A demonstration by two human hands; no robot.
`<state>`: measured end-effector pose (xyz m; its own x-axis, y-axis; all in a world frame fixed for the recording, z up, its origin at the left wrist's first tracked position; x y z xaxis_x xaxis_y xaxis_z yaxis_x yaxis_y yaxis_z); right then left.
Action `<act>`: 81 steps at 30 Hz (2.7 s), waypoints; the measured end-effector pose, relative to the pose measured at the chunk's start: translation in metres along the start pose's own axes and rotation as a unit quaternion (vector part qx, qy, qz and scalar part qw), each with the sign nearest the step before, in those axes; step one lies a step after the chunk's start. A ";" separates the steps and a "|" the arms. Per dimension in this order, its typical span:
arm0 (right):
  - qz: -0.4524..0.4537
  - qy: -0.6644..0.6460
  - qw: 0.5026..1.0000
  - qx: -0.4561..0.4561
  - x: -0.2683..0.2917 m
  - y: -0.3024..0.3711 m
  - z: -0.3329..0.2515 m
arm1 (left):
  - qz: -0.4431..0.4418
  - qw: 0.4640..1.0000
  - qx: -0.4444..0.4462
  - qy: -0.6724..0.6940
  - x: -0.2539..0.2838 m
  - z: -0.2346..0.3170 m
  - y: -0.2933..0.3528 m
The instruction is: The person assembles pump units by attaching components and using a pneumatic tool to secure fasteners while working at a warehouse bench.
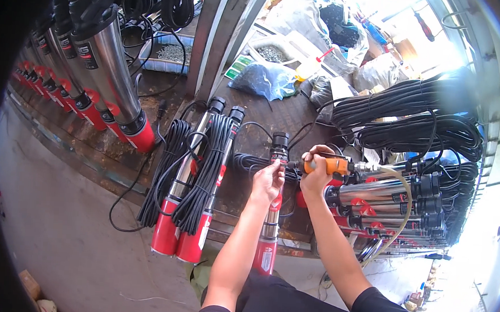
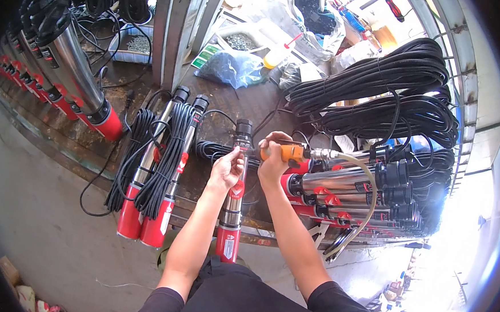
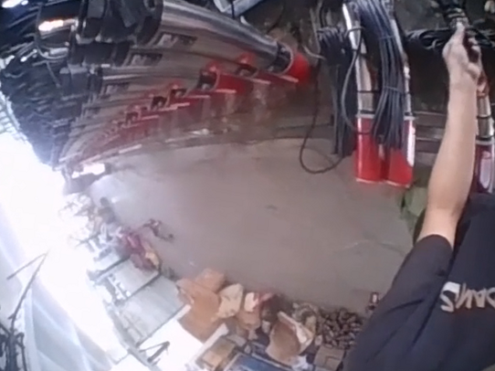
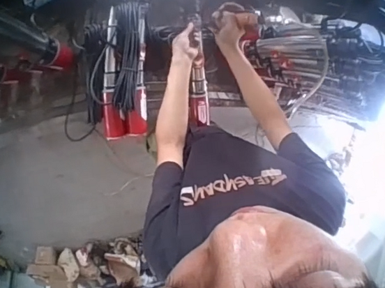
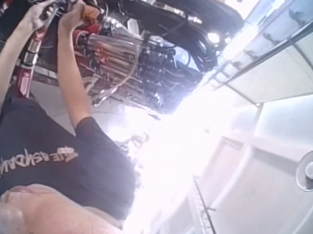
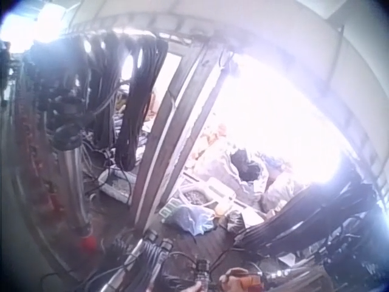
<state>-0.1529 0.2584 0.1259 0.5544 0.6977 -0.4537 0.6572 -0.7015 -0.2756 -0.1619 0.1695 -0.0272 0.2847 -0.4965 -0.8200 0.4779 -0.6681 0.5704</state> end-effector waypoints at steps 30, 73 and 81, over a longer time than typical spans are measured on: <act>-0.191 0.133 0.971 -0.059 -0.018 -0.046 0.059 | 0.040 0.972 -0.113 -0.204 -0.009 0.021 -0.010; 0.587 -0.271 0.728 -0.227 0.212 0.290 0.023 | 0.150 0.681 -0.269 -0.664 0.086 -0.022 0.164; 0.524 -0.476 0.629 -0.320 0.246 0.238 0.060 | 0.312 0.324 -0.240 -0.860 0.067 -0.022 0.143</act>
<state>0.1092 0.2538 -0.1024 0.4979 -0.7172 -0.4875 0.4249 -0.2883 0.8581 -0.0562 0.0527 -0.0014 -0.2369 -0.3012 0.9236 0.9651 -0.1817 0.1883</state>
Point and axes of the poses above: each hand's wrist, its own y-axis away from the middle knuckle, its own x-axis out of the back of the hand, z = x × y, the point moved 6 cm from there along -y, towards the middle knuckle, and after that the axes turned 9 degrees about -y, right-handed, at the moved point
